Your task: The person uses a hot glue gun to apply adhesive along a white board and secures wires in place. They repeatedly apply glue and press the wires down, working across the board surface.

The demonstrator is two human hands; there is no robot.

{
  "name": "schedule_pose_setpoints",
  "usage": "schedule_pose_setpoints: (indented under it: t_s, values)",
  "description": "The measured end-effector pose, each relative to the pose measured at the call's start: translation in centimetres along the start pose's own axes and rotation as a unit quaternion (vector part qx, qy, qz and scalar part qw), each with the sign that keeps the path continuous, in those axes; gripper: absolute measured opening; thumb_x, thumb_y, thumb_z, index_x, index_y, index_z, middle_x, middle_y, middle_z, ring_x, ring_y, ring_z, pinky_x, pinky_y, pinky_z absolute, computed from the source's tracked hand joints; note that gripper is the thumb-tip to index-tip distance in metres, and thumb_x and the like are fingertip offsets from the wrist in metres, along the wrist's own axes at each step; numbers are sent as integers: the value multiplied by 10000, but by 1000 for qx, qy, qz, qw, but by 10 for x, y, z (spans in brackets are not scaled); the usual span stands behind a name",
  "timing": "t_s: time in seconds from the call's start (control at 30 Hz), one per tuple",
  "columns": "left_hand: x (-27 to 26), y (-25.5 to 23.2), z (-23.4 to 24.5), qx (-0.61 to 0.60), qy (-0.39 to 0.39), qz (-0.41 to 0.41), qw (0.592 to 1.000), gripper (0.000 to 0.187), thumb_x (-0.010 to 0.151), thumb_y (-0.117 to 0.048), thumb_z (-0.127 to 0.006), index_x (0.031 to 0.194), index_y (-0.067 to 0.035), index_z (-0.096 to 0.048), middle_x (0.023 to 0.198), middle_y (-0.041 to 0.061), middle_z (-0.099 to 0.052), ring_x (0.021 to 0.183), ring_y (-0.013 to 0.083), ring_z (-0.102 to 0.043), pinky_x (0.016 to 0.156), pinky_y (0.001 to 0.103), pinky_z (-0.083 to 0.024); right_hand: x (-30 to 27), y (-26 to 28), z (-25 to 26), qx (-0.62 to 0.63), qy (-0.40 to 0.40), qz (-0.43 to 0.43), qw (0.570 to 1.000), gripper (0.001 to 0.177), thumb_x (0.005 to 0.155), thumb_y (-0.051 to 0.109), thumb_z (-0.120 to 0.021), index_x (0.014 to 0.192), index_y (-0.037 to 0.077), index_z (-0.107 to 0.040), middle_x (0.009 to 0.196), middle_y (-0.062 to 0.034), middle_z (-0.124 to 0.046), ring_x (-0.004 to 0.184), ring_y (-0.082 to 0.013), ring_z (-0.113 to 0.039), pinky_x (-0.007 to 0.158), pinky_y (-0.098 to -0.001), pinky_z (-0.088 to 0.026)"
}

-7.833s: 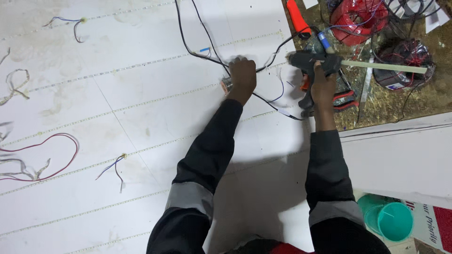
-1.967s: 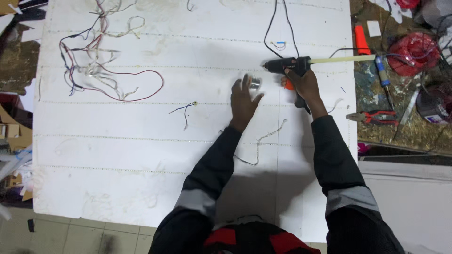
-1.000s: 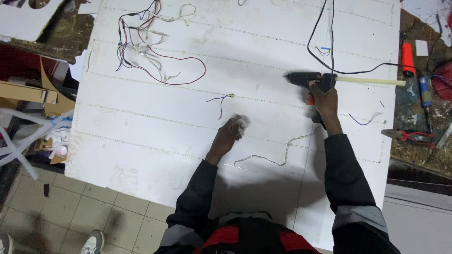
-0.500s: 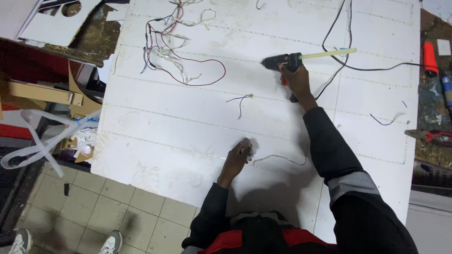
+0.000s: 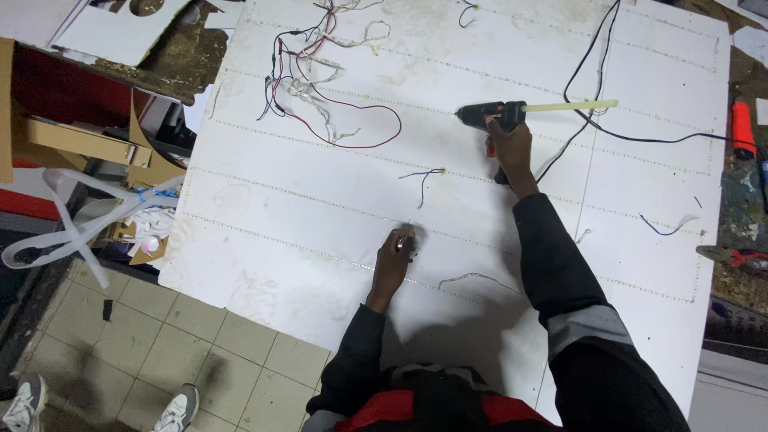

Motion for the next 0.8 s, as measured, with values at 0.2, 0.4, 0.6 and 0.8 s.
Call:
schedule_pose_setpoints:
  t_s: [0.2, 0.4, 0.6, 0.8]
  values:
    - [-4, 2, 0, -15, 5, 5, 1000, 407, 1141, -460, -676, 1279, -82, -741, 981, 131, -738, 855, 220, -695, 845, 411, -604, -1, 1, -3, 22, 23, 53, 998, 334, 1144, 506, -788, 1153, 189, -683, 724, -11, -746, 641, -159, -745, 718, -392, -583]
    - [-8, 6, -2, 24, 23, 11, 999, 438, 1079, -476, -787, 1336, -121, -772, 1180, 175, -805, 1019, 244, -784, 964, 453, -622, -19, -33, 7, -67, 103, -28, 992, 523, 1063, 609, -805, 1214, 114, -730, 1005, -136, -812, 1041, -327, -795, 940, -516, -562]
    - [-4, 10, -3, 56, 26, -20, 998, 459, 1079, -471, -796, 1329, -87, -768, 1326, 238, -782, 1295, 419, -739, 1075, 515, -583, -8, -18, 3, 34, 49, 10, 998, 425, 1130, 509, -765, 1328, 160, -625, 1018, -35, -739, 941, -187, -739, 888, -423, -566]
    - [-23, -3, -5, 64, 21, -5, 998, 253, 1060, -399, -710, 1104, -157, -767, 980, -26, -749, 834, 125, -600, 768, 323, -499, 41, 20, -9, 144, 2, -18, 989, 190, 1078, 282, -818, 1086, 93, -794, 785, -54, -804, 621, -132, -762, 580, -294, -637]
Point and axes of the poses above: each hand's wrist, its own x-axis towards the middle knuckle, its own z-axis out of the back of the hand, y = z × x, the point moved 8 cm from there along x, towards the middle knuckle
